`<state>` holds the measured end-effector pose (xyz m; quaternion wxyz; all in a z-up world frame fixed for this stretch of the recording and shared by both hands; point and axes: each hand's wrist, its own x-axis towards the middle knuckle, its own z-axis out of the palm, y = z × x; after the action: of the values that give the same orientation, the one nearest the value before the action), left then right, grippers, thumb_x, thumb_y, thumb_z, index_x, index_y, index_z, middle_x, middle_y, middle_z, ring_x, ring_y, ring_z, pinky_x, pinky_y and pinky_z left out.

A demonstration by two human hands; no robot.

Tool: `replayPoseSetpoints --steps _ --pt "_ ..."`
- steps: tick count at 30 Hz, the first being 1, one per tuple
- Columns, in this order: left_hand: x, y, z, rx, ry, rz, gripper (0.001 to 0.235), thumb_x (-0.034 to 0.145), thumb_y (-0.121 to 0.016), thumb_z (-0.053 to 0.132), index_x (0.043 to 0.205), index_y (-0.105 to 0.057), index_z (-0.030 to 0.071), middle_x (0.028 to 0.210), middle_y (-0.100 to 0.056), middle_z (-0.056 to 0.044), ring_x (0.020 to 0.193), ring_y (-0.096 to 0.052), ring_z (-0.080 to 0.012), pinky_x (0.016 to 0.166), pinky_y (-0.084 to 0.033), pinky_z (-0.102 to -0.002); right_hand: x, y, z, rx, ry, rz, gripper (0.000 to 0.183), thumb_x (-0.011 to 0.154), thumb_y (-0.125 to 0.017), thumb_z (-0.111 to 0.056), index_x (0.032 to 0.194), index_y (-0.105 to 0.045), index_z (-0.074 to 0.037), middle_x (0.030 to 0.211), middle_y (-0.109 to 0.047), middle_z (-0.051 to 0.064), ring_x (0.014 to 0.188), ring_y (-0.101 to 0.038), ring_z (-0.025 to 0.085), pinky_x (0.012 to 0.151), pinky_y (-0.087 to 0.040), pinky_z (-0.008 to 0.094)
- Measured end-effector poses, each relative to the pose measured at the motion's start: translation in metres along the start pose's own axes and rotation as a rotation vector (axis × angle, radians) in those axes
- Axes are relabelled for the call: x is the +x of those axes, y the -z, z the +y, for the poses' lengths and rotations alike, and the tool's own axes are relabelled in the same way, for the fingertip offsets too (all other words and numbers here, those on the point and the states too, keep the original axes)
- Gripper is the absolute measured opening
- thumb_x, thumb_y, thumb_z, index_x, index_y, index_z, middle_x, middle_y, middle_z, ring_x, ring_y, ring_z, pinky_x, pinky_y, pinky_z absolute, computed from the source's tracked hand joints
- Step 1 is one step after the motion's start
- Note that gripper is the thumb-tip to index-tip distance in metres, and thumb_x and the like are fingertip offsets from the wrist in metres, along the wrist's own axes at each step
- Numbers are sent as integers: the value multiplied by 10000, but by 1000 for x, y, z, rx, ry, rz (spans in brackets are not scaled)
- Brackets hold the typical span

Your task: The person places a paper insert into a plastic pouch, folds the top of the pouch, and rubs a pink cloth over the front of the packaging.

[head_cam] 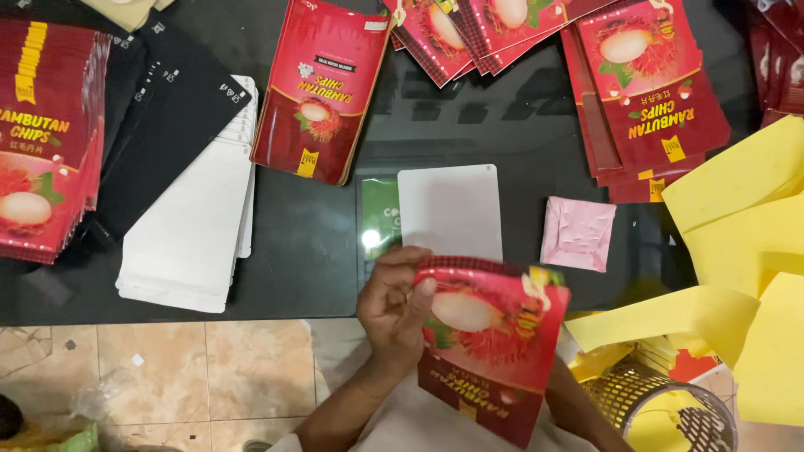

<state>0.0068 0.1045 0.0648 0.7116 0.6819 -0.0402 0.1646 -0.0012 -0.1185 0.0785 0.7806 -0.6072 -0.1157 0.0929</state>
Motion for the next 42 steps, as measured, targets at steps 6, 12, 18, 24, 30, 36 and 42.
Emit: replayPoseSetpoints --steps 6,12,18,24,30,36,42 --pt "5 10 -32 -265 269 67 101 941 -717 25 947 -651 -51 595 -728 -164 559 -620 -101 465 -505 -264 2 14 31 129 -86 229 1319 629 -642 -813 1473 -335 153 1469 -447 381 1290 -558 442 1022 -510 549" --pt "49 6 -46 -21 241 5 229 1028 -639 118 848 -711 -3 579 -704 -159 567 -599 -104 479 -475 -307 51 20 43 -500 9 550 111 941 -758 63 1024 -710 118 841 -684 161 699 -639 195 693 -562 297" --pt "95 18 -58 538 179 -226 252 1001 -689 139 766 -674 50 491 -634 -116 440 -626 -325 466 -471 -384 93 14 62 -766 24 524 194 959 -783 3 1152 -782 -5 838 -725 167 730 -579 131 668 -497 346" --pt "107 16 -73 442 437 -207 305 973 -687 164 682 -688 71 487 -653 -87 442 -633 -226 485 -474 -354 103 15 58 -880 -44 519 187 914 -825 10 1091 -821 -49 726 -710 106 584 -619 173 569 -485 303" --pt "113 16 -73 386 551 -196 301 976 -677 147 697 -719 40 487 -656 -103 410 -610 -177 473 -473 -298 106 13 54 -878 -81 505 147 925 -799 4 1036 -835 -87 713 -705 90 602 -633 187 588 -483 319" --pt "112 17 -79 369 580 -205 293 968 -680 153 699 -720 43 482 -650 -103 419 -637 -175 467 -476 -277 105 14 55 -811 -132 514 127 931 -772 32 1033 -819 -26 695 -687 128 585 -600 188 557 -455 330" --pt "112 15 -79 393 552 -210 293 969 -681 116 693 -713 20 479 -648 -118 422 -595 -158 460 -466 -294 108 11 48 -808 -113 536 131 926 -764 39 1018 -822 -35 690 -683 137 606 -629 194 569 -476 327"
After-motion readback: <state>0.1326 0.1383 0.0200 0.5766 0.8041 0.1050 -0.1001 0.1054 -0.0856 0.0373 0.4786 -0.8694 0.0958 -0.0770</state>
